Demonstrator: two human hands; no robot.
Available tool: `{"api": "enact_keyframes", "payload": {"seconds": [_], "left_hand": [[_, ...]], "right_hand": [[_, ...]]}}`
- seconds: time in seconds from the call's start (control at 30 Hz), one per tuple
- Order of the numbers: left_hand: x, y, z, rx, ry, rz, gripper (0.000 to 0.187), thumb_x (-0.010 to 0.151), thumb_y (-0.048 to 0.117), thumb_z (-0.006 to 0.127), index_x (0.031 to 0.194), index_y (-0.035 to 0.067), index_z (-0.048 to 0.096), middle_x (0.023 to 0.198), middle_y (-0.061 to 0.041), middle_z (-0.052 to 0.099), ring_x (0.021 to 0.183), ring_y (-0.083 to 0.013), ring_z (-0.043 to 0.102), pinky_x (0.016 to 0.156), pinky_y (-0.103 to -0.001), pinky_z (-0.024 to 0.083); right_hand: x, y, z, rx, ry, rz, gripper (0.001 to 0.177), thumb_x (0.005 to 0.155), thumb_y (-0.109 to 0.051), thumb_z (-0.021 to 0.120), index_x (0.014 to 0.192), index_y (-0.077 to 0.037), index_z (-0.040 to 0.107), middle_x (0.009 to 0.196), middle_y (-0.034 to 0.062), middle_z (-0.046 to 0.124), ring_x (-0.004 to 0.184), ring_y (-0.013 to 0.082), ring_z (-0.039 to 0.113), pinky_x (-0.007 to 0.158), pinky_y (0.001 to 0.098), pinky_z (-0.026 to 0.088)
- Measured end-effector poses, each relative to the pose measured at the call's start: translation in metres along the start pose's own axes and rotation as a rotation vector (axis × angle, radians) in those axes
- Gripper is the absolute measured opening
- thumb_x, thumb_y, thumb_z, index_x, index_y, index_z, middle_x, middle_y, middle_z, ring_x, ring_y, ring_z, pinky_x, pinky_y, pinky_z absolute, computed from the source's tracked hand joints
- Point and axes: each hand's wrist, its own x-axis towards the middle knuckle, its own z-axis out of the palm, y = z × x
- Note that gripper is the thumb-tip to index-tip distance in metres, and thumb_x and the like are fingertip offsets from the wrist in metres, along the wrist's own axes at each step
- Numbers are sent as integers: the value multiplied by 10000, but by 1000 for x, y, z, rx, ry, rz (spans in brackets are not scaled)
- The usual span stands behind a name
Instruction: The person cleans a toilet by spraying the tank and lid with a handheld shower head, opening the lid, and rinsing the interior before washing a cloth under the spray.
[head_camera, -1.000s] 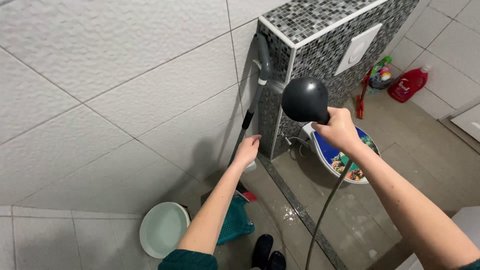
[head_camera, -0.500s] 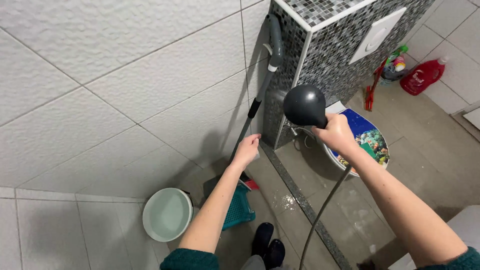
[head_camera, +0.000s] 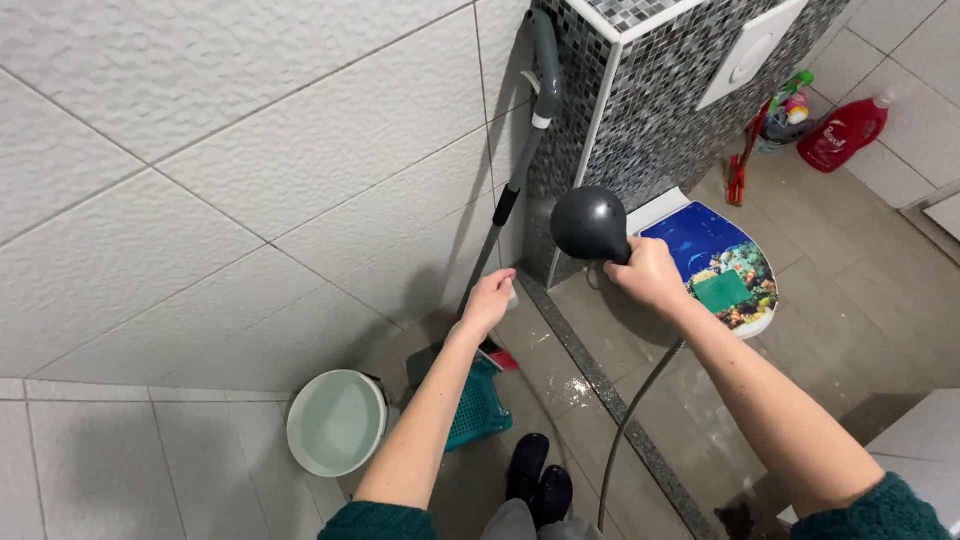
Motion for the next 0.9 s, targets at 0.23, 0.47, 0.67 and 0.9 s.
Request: {"api": "enact_keyframes", "payload": {"seconds": [0.23,0.47,0.67,0.9], "left_hand": [[5,-25,0,-15,5,-16,416,1074,199,460,1429,52,620,1407,-176,645,1359,-356,555,1129,-480,452],[-7,-30,-9,-14,-12,-42,425,1069,180,443,1437,40,604,1442,-186,619,1386,-372,523,1157,-494,428],[-2,-52,-5,21,-13,-60,409,1067,222,462,1416,100,639,1438,-134,634,1393,-339,524,1169,-475,418],[-14,-40,-5,72,-36,-83,420,1063,256,450,1413,130,645,1435,-106,643,1404,-317,518,1185,-462,403]], "right_hand": [[-24,-25,7,-1,-45,46,205,746,-209,749,847,-32,765,768,218,736,872,429,731,730,462,548],[-20,-12,27,-31,-88,61,220,754,-202,730,877,-24,767,801,227,743,909,439,729,742,488,548],[-27,-2,39,-33,-108,62,191,730,-189,721,838,-38,763,731,201,732,814,402,744,708,456,554],[-35,-5,41,-30,-137,92,222,751,-212,716,853,-19,759,744,226,734,825,427,741,698,489,548]]}}
